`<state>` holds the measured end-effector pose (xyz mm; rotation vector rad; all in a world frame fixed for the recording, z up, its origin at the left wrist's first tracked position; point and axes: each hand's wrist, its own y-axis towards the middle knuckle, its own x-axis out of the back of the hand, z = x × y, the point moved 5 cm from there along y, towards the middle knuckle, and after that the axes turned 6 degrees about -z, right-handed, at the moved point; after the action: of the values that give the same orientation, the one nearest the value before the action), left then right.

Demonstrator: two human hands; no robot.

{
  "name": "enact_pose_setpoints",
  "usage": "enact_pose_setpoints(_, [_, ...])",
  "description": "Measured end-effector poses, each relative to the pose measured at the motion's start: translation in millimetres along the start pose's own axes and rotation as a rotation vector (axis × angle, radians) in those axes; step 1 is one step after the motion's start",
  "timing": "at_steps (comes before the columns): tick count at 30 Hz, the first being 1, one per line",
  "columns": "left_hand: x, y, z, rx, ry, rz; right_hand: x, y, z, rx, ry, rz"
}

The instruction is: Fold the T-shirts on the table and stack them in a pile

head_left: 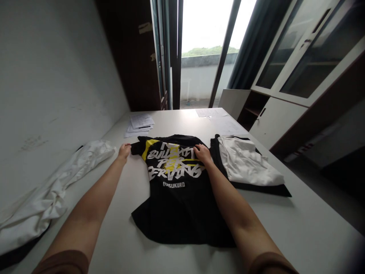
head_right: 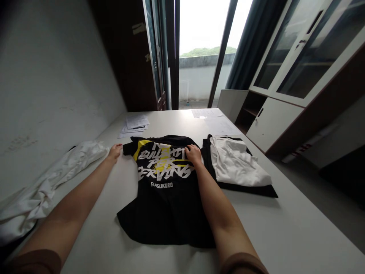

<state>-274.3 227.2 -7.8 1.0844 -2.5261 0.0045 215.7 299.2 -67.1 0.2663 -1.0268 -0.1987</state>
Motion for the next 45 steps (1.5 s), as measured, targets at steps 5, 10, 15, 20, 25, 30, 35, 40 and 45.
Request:
enact_pose_setpoints(5, [-1.4, -56.5, 19.3, -0.163, 0.276, 0.064, 12.8, -11.8, 20.5, 0.112, 0.039, -0.122])
enact_pose_setpoints(10, [-15.1, -123.9, 9.4, -0.464, 0.667, 0.170, 0.0, -19.4, 34.0, 0.200, 0.015, -0.027])
enact_pose_setpoints(15, [-19.6, -178.4, -4.2, -0.497, 0.743, 0.412, -16.8, -7.4, 26.1, 0.061, -0.126, 0.053])
enact_pose_setpoints(20, [-5.8, -228.6, -21.0, -0.539, 0.796, 0.478, -9.1, -12.8, 37.9, 0.014, -0.161, 0.044])
enact_pose_setpoints(25, [14.0, -274.8, -19.5, -0.609, 0.786, 0.653, 0.8, -42.9, 74.6, 0.253, -0.128, 0.007])
enact_pose_setpoints(30, [33.7, -291.6, -17.7, -0.579, 0.719, 0.782, -9.9, -71.3, 118.4, 0.495, 0.006, 0.117])
enact_pose_setpoints(35, [54.8, -296.1, -15.3, -0.599, 0.664, 0.873, -34.2, -77.8, 157.3, 0.564, 0.070, 0.234])
enact_pose_setpoints(40, [95.2, -276.1, 5.9, -0.492, 0.744, 0.786, -57.3, -63.6, 169.6, 0.481, -0.009, 0.309])
enact_pose_setpoints(45, [149.7, -249.3, 29.9, -0.324, 0.902, 0.805, -58.8, -59.9, 175.2, 0.459, -0.064, 0.280])
